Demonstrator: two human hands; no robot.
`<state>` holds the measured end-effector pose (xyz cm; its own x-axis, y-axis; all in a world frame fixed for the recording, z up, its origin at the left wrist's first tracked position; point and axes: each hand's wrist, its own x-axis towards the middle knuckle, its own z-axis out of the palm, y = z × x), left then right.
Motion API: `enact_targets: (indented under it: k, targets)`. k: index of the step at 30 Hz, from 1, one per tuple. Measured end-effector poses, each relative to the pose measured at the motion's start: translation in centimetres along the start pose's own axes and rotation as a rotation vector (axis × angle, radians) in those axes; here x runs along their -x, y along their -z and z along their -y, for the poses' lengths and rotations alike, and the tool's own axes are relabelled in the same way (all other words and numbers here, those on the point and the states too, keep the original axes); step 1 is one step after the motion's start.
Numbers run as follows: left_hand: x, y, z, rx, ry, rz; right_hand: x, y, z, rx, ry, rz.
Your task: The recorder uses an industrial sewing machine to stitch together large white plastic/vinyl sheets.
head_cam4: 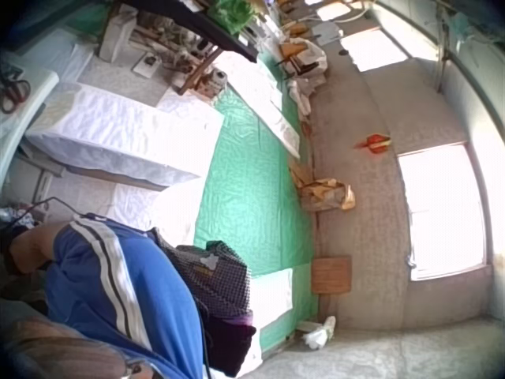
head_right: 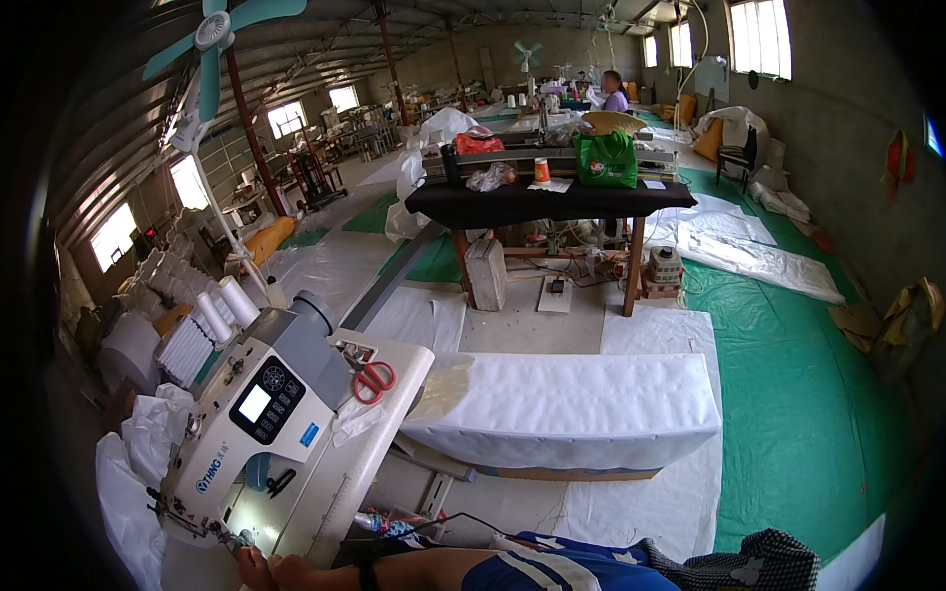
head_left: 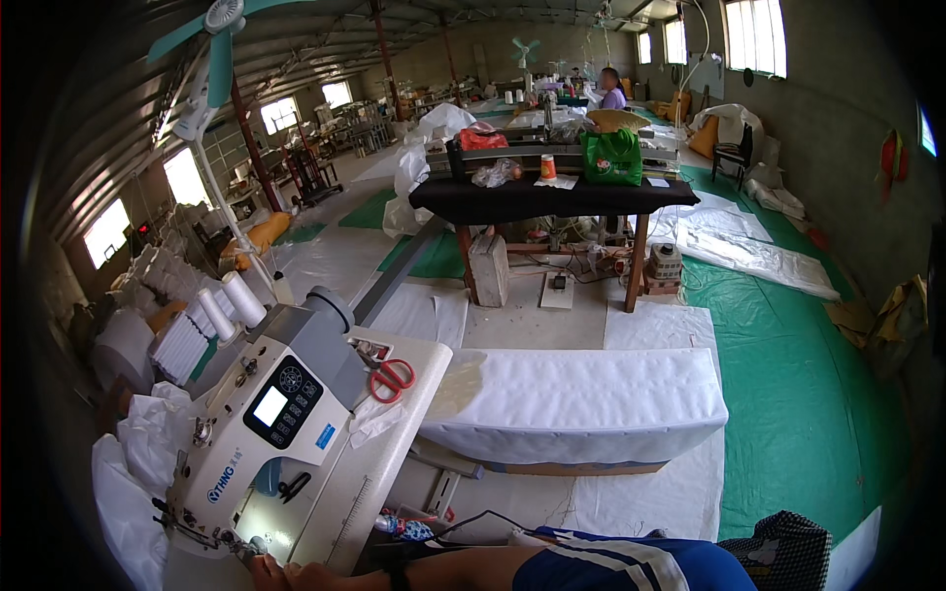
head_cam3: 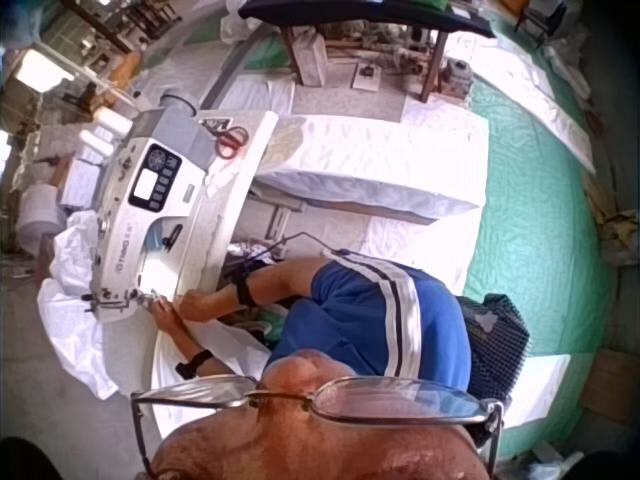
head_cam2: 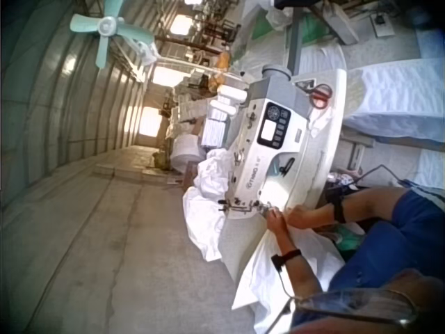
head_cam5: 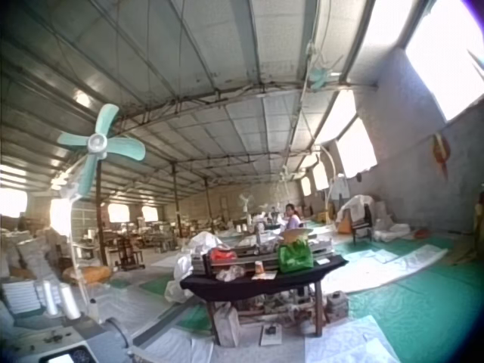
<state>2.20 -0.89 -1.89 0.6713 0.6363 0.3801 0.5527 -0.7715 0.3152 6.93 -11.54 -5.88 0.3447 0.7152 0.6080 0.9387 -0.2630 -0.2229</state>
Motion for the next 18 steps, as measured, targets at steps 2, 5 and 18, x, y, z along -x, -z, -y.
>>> enact_targets:
  k: [2,5,18]
  targets:
    - [0.13,0.11,-0.10,0.004,0.003,-0.003,0.20,0.17,0.15,0.036,-0.013,-0.025]
    - [0.09,0.08,-0.24,0.019,0.000,-0.008,0.14,0.23,-0.38,-0.048,0.002,-0.044]
    - [0.20,0.27,-0.46,0.091,0.016,-0.007,0.30,0.11,-0.36,-0.039,0.009,0.061]
